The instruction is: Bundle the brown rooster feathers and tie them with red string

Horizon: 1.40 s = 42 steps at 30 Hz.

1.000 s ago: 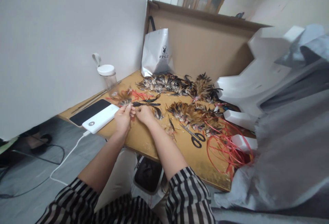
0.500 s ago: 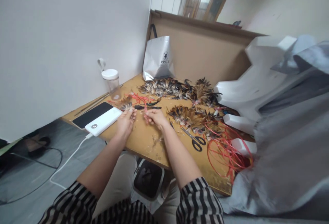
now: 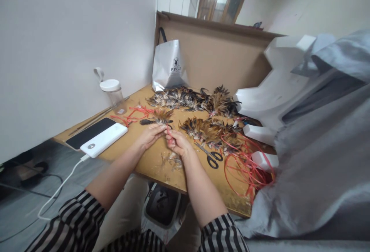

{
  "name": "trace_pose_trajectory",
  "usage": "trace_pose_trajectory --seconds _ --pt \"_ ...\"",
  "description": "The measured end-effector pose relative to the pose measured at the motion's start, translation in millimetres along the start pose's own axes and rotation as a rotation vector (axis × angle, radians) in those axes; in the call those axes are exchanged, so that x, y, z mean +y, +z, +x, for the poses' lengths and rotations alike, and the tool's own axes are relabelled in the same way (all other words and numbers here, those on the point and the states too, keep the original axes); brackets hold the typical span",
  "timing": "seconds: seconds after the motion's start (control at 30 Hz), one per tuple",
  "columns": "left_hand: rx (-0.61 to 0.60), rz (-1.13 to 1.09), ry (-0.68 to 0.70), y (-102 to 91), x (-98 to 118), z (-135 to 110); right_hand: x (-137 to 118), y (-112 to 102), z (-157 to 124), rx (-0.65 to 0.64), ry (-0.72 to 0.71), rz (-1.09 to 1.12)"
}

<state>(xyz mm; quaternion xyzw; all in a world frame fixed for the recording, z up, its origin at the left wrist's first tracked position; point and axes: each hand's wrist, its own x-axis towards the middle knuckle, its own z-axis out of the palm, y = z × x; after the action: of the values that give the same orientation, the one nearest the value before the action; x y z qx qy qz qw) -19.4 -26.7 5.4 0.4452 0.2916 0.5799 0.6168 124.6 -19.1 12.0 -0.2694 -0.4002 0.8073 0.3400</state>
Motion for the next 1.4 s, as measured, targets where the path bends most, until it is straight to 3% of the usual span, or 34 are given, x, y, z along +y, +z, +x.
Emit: trace_pose_trajectory --seconds 0.17,0.23,0.53,0.73,1.13,1.4 --pt "0.098 0.097 0.072 -8.5 -4 3 -2 -4 1 0.279 -0.148 -0.213" --pt "0.145 0.162 0.111 -12.5 -6 3 -5 -5 1 0.328 -0.197 -0.254" --pt "0.198 0.279 0.13 -9.7 -3 -2 1 -5 0 0.205 -0.133 -0.403" --pt "0.18 0.282 0.122 -9.5 -5 -3 3 -5 1 0.248 -0.134 -0.479" --pt "0.143 0.201 0.029 -4.6 -7 -4 1 0 3 0.462 -0.258 -0.574" --pt "0.142 0.307 0.077 -7.0 -11 -4 6 -4 7 0.503 -0.279 -0.659"
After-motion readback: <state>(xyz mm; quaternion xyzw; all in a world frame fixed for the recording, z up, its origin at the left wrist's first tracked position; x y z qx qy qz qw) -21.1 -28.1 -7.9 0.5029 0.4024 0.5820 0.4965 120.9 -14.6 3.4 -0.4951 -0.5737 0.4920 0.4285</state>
